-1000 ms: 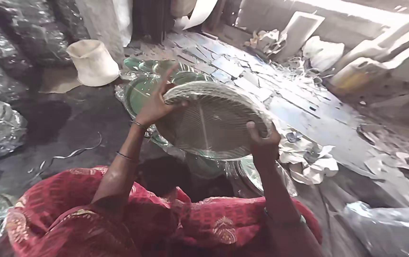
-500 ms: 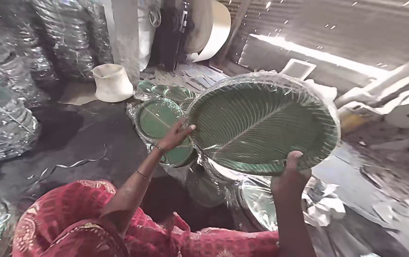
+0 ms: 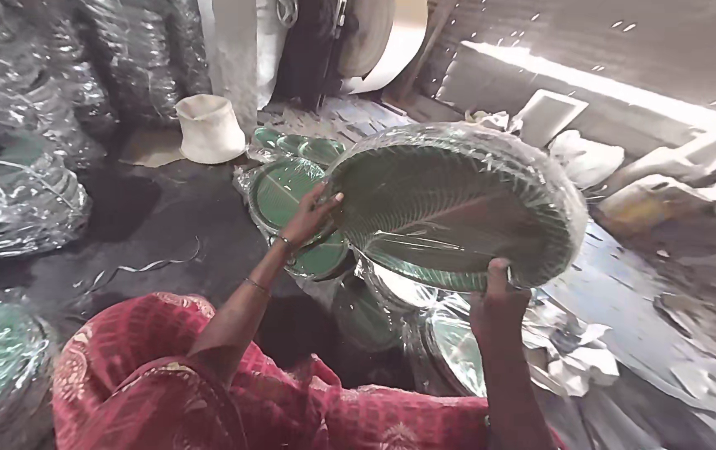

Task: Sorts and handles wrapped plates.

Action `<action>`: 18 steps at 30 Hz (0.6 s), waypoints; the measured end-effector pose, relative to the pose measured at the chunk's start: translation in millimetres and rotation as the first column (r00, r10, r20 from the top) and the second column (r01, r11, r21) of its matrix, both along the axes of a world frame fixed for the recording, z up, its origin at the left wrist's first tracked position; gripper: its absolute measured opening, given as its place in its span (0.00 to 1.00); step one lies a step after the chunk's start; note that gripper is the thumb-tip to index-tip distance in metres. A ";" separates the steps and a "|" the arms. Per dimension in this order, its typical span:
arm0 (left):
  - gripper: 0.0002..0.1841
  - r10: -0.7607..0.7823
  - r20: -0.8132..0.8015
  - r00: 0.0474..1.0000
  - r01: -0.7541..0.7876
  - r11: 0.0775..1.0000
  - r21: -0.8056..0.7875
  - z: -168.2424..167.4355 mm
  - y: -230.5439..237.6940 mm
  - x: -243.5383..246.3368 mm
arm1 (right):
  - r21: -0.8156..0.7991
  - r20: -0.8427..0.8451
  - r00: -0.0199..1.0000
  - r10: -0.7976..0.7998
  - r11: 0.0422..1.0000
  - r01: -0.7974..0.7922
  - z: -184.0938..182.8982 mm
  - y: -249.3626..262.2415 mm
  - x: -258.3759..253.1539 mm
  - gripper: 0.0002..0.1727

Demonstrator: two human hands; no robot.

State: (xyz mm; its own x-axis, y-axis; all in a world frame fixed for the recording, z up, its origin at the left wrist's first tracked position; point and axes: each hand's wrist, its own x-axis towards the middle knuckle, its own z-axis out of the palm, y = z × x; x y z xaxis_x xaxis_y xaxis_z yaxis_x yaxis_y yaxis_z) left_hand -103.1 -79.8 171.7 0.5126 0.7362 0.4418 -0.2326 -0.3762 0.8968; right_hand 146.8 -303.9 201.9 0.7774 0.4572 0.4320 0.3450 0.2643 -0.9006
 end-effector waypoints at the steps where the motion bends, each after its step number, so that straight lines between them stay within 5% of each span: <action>1: 0.23 0.003 -0.004 1.000 -0.003 1.000 -0.008 -1.0 -1.0 -0.1 | 0.017 -0.009 1.000 0.003 1.000 -0.003 0.8 2.1 -1.5 0.32; 6: 0.30 -0.023 0.024 0.999 0.024 1.000 -0.014 -4.2 -11.5 -0.9 | 0.038 -0.090 0.996 -0.003 0.999 0.006 4.8 8.3 -4.9 0.24; 8: 0.31 -0.042 0.076 0.996 0.046 0.998 -0.047 -3.0 -8.8 8.4 | 0.019 -0.093 0.995 0.024 1.000 -0.023 1.7 6.8 -2.1 0.30; 11: 0.30 -0.033 0.041 0.999 0.045 0.941 -0.336 26.6 -27.4 13.1 | 0.028 -0.137 0.988 0.073 0.997 -0.070 -2.9 4.4 1.3 0.32; 14: 0.36 -0.055 0.196 0.979 0.106 0.960 -0.259 -0.4 -12.5 26.1 | 0.041 -0.177 0.980 0.095 0.995 -0.090 -2.4 5.6 2.2 0.31; 18: 0.28 -0.116 0.083 0.990 0.136 0.942 -0.308 -11.9 -23.7 7.3 | -0.071 -0.294 0.954 0.067 0.993 -0.091 -5.2 3.3 1.7 0.35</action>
